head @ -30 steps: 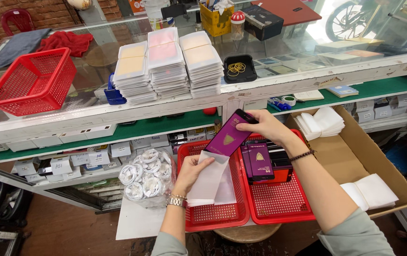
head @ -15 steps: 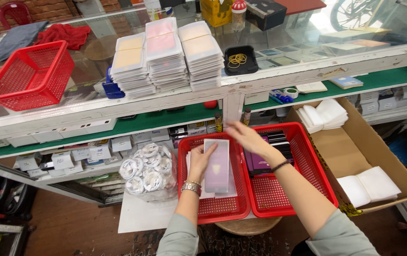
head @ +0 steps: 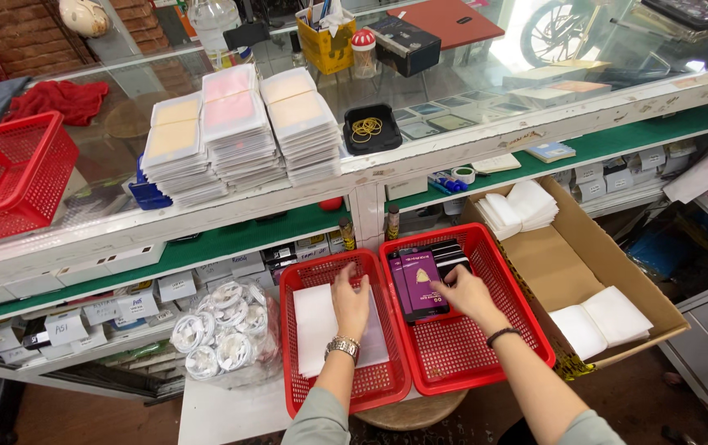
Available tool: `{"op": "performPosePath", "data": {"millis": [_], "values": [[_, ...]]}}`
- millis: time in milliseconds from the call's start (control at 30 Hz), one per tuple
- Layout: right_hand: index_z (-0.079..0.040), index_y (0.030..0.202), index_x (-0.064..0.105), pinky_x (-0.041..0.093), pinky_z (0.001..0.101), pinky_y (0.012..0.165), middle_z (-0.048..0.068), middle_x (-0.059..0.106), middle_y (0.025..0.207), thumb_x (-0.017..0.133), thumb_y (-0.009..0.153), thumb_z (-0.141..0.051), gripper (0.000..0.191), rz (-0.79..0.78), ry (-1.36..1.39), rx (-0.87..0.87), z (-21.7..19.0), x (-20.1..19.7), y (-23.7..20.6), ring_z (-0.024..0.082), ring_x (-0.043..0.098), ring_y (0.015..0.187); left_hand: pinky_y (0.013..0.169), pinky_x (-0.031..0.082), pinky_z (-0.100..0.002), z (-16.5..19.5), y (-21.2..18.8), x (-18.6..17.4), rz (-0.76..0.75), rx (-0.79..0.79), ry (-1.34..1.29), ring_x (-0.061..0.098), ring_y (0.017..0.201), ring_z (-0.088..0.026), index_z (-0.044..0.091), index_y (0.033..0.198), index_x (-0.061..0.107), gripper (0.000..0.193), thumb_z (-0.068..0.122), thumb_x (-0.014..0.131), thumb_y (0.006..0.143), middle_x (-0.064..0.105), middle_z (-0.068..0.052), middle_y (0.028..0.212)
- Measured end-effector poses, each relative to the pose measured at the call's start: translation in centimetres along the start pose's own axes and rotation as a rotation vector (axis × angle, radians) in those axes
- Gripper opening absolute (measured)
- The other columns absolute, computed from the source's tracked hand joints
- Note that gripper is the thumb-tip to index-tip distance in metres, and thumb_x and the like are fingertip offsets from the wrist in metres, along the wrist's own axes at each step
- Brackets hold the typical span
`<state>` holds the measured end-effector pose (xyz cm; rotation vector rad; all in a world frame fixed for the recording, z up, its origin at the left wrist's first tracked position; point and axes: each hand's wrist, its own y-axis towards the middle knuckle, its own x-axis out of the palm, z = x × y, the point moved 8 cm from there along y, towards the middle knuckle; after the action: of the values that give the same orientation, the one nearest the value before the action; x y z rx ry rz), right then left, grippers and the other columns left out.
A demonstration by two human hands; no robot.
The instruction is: The person repeatedly picks small rectangular items from a red basket, places each into a clear plastic sleeve, and stacks the packaged items on the counter. The person also handles white foam sheets and purple boxes, placing them into sleeves and stacking them.
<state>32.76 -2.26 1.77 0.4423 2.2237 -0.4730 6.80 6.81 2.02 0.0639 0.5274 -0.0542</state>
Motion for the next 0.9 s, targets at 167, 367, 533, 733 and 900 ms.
{"op": "performPosePath", "data": {"millis": [167, 367, 533, 733, 900], "values": [[0.003, 0.122, 0.053, 0.057, 0.0443, 0.082, 0.023, 0.070, 0.106, 0.085, 0.072, -0.053, 0.082, 0.105, 0.032, 0.007, -2.2, 1.5, -1.5, 0.036, 0.071, 0.094, 0.107, 0.048, -0.039, 1.4, -0.9, 2.4, -0.108, 0.028, -0.069, 0.065, 0.121, -0.025, 0.008, 0.124, 0.068, 0.034, 0.025, 0.064, 0.095, 0.069, -0.011, 0.128], [0.000, 0.130, 0.063, 0.059, 0.0442, 0.082, 0.018, 0.074, 0.109, 0.079, 0.081, -0.034, 0.062, -0.235, 0.367, 0.251, -1.5, 4.4, -1.6, 0.031, 0.072, 0.097, 0.093, 0.056, -0.035, 1.2, -1.9, 3.6, -0.159, 0.043, -0.164, 0.072, 0.104, -0.020, 0.005, 0.118, 0.070, 0.033, 0.024, 0.068, 0.091, 0.075, -0.009, 0.115], [-0.002, 0.133, 0.065, 0.056, 0.0334, 0.087, 0.011, 0.076, 0.113, 0.073, 0.090, -0.024, 0.048, -0.473, 0.613, 0.214, -1.0, 4.5, -1.2, 0.019, 0.070, 0.100, 0.087, 0.057, -0.035, 0.8, -2.1, 2.7, -0.148, -0.105, -0.097, 0.074, 0.094, -0.020, 0.004, 0.111, 0.074, 0.029, 0.026, 0.068, 0.094, 0.079, -0.010, 0.102], [-0.007, 0.137, 0.059, 0.060, 0.0394, 0.087, 0.007, 0.074, 0.118, 0.068, 0.090, -0.023, 0.050, -0.563, 0.996, 0.234, 0.3, 3.5, -2.6, 0.018, 0.071, 0.104, 0.085, 0.056, -0.030, 2.7, -3.1, 7.1, -0.426, -0.250, -0.471, 0.072, 0.094, -0.014, 0.004, 0.117, 0.067, 0.034, 0.029, 0.073, 0.094, 0.077, -0.006, 0.103], [-0.002, 0.141, 0.058, 0.053, 0.0403, 0.091, 0.015, 0.070, 0.120, 0.075, 0.089, -0.029, 0.061, -0.252, 0.452, -0.080, -1.7, 0.7, -2.5, 0.024, 0.065, 0.108, 0.084, 0.058, -0.032, 4.4, -1.9, 9.2, -0.506, -0.132, -0.660, 0.073, 0.092, -0.015, 0.001, 0.116, 0.067, 0.034, 0.020, 0.072, 0.088, 0.077, -0.005, 0.100]]}}
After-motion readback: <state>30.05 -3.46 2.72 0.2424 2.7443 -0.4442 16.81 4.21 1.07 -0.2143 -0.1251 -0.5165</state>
